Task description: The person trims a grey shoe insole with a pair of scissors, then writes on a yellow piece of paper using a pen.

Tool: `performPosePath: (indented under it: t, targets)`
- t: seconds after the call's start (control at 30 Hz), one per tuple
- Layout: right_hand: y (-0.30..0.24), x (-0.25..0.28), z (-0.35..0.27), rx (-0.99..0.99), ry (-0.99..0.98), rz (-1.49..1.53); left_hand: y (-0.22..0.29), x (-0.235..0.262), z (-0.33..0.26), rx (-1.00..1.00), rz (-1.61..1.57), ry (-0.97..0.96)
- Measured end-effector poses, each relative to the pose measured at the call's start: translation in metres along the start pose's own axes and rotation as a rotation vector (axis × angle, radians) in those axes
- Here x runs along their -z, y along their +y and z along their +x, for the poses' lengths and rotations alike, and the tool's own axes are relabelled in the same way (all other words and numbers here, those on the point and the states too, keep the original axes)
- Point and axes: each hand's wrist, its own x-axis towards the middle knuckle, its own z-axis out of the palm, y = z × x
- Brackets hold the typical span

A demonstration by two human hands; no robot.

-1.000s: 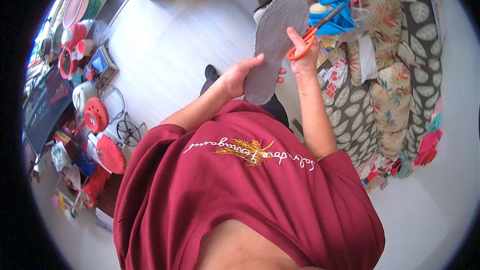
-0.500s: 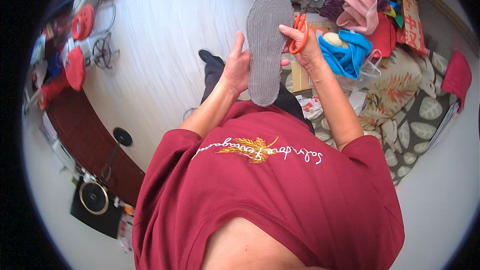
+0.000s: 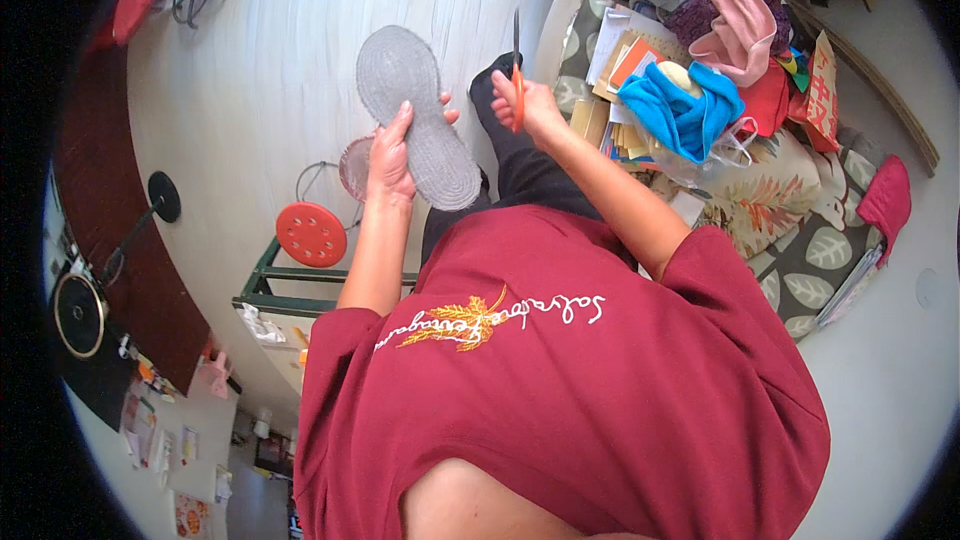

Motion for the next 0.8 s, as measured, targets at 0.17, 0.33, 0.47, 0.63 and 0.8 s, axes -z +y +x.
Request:
performPosePath:
  t: [0.17,0.33,0.47,0.63,0.8]
  targets:
    - [0.098,0.026,-0.030,0.103,0.230,-0.819,-0.043,0.116,-0.067,-0.039,-0.134,0.088]
    - [0.197,0.083,-0.044,-0.002,0.359,-1.058,-0.087,0.213,-0.120,-0.005,-0.247,0.271]
    - [0.255,0.131,-0.035,-0.136,0.389,-1.212,-0.111,0.239,-0.133,-0.006,-0.263,0.341]
    - [0.282,0.157,0.015,-0.126,0.302,-0.851,-0.145,0.247,-0.107,-0.027,-0.332,0.390]
    - [0.290,0.167,0.080,-0.075,0.490,-0.914,-0.165,0.242,-0.083,0.011,-0.309,0.409]
